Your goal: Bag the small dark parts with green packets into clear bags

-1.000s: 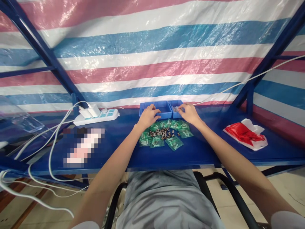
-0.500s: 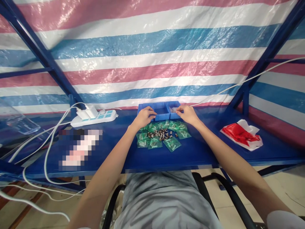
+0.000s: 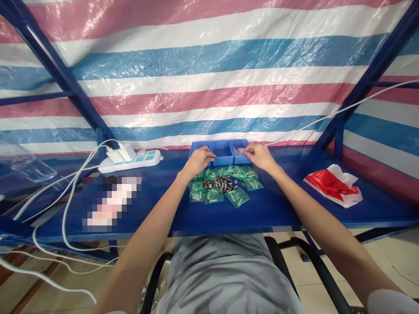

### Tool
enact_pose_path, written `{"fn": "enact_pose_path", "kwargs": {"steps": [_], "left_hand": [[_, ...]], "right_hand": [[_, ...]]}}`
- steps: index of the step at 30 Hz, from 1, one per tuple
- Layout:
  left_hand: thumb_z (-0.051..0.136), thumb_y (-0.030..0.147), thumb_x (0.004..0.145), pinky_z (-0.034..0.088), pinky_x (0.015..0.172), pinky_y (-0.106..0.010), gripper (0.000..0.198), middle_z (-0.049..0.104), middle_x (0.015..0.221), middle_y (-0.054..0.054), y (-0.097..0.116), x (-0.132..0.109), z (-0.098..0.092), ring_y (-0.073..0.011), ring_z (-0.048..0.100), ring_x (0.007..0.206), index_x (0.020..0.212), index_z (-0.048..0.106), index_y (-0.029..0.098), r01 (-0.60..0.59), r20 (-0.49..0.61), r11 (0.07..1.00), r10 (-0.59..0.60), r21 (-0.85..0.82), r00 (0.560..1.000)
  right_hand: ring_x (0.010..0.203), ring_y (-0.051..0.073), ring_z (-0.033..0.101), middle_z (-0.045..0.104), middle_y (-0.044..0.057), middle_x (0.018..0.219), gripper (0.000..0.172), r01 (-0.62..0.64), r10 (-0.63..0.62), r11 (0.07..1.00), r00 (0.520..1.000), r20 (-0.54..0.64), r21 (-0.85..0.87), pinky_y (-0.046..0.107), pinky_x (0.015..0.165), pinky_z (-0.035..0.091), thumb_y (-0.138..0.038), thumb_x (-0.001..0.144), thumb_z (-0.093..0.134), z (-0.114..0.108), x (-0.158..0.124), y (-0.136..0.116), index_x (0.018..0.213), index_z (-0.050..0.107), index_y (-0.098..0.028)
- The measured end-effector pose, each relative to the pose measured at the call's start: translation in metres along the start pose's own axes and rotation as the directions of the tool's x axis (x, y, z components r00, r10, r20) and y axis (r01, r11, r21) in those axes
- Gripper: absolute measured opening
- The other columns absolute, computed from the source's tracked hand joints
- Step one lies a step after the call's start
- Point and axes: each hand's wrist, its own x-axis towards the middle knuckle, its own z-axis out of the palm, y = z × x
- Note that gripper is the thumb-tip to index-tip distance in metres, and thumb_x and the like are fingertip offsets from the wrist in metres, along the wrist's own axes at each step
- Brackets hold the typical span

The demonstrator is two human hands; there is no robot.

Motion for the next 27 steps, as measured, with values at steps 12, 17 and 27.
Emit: {"fn": "enact_pose_path", "kwargs": {"steps": [12, 17, 27], "left_hand": [[0.058, 0.02, 0.095, 0.053, 0.09, -0.035, 0.023, 0.064, 0.106, -0.008, 0.003, 0.001, 0.002, -0.0206, 0.065, 0.092, 0.106, 0.078, 0.018, 0.032, 0.017, 0.999, -0.032, 0.021, 0.999], [0.059, 0.025, 0.095, 0.047, 0.102, -0.043, 0.026, 0.063, 0.121, -0.011, 0.037, -0.003, -0.014, -0.0255, 0.064, 0.107, 0.116, 0.073, 0.018, 0.105, 0.074, 0.976, -0.121, 0.193, 0.99], [0.06, 0.065, 0.09, 0.018, 0.123, -0.064, 0.079, 0.028, 0.164, -0.018, 0.159, -0.078, 0.007, -0.0418, 0.01, 0.156, 0.152, 0.042, 0.019, 0.188, 0.272, 0.972, -0.22, 0.139, 0.937]], "right_hand": [[0.093, 0.023, 0.071, 0.078, 0.008, 0.096, 0.017, 0.028, -0.026, 0.999, 0.998, 0.057, -0.031, 0.029, 0.088, 0.049, -0.014, 0.09, 0.06, -0.006, 0.0, 0.002, 0.092, 0.076, -0.016], [0.094, 0.023, 0.07, 0.077, 0.009, 0.099, 0.019, 0.054, -0.049, 0.996, 0.997, 0.063, -0.071, 0.029, 0.087, 0.048, -0.013, 0.091, 0.057, -0.006, 0.0, 0.0, 0.095, 0.076, -0.015], [0.093, 0.024, 0.065, 0.071, 0.013, 0.094, 0.018, 0.08, -0.09, 0.988, 0.994, -0.067, -0.136, 0.032, 0.088, 0.045, -0.02, 0.09, 0.057, -0.02, 0.0, -0.011, 0.091, 0.074, -0.014]]}}
